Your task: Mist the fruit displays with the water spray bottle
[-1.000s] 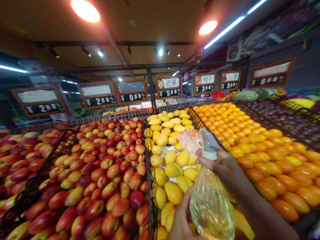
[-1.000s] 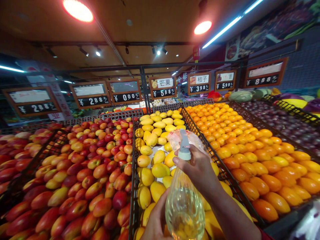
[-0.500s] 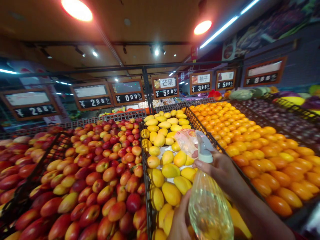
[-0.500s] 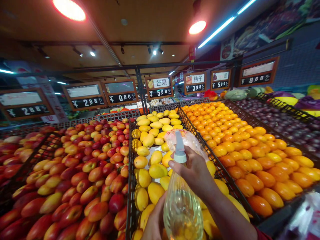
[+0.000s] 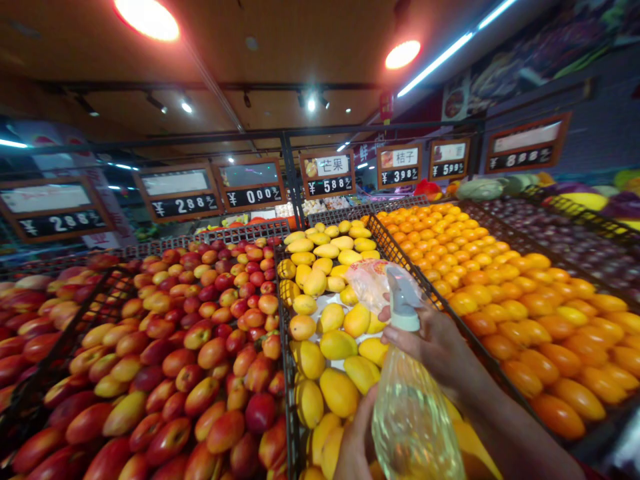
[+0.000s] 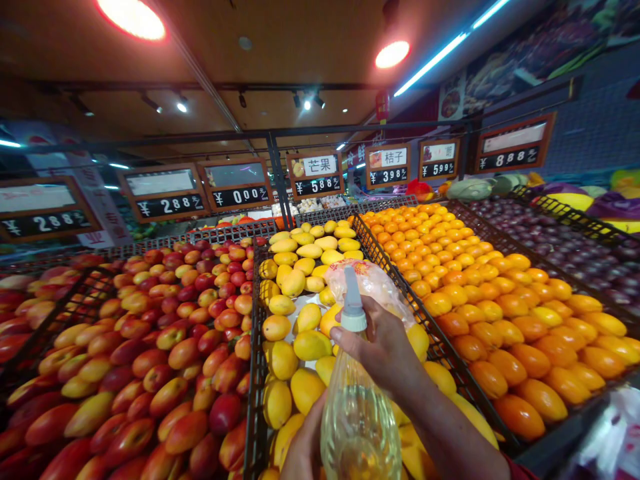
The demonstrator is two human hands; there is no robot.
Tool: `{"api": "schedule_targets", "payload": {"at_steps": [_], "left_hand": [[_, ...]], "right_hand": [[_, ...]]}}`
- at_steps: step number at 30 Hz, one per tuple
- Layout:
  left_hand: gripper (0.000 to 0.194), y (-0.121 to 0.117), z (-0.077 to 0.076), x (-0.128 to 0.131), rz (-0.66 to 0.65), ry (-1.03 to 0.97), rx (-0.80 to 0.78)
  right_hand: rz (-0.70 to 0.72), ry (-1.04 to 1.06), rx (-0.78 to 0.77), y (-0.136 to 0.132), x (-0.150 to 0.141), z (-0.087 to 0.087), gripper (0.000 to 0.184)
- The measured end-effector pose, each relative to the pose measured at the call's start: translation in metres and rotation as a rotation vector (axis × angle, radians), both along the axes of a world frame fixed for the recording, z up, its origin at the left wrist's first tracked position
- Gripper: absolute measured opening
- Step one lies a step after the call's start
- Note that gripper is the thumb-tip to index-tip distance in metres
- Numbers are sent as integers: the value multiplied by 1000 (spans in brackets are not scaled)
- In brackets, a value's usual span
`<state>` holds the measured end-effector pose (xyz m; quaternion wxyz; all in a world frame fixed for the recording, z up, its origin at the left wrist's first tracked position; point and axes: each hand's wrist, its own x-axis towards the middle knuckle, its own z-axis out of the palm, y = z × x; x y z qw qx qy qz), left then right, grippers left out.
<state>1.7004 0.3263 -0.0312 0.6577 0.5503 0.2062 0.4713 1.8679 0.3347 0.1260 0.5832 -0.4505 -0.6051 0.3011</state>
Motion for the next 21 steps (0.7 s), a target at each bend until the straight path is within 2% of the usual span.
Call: {"api": "schedule_targets", "payload": {"at_steps": [3,7,11,13,15,18,21], "left_hand": [[96,2,-7,-1,13,-27,2],[85,2,-2,3,1,-105,-7],[81,1,11,7,76,20,-6],[79,2,11,8,106,70,-8],[82,3,7,8,101,29,-29],[94,4,3,7,60,-63,-72],[93,2,12,5,54,6,-89]], "right_hand": [[16,27,-21,0,-1,0,35],[32,-1,-31,3,0,-1,35],[18,-47,12,4,2,3,31],[-9,-88,36,4,2,5,29],[-22,-115,66,3,3,7,26],[23,-90,119,0,4,10,25],[109,-23,138,-4,6,13,27]]}}
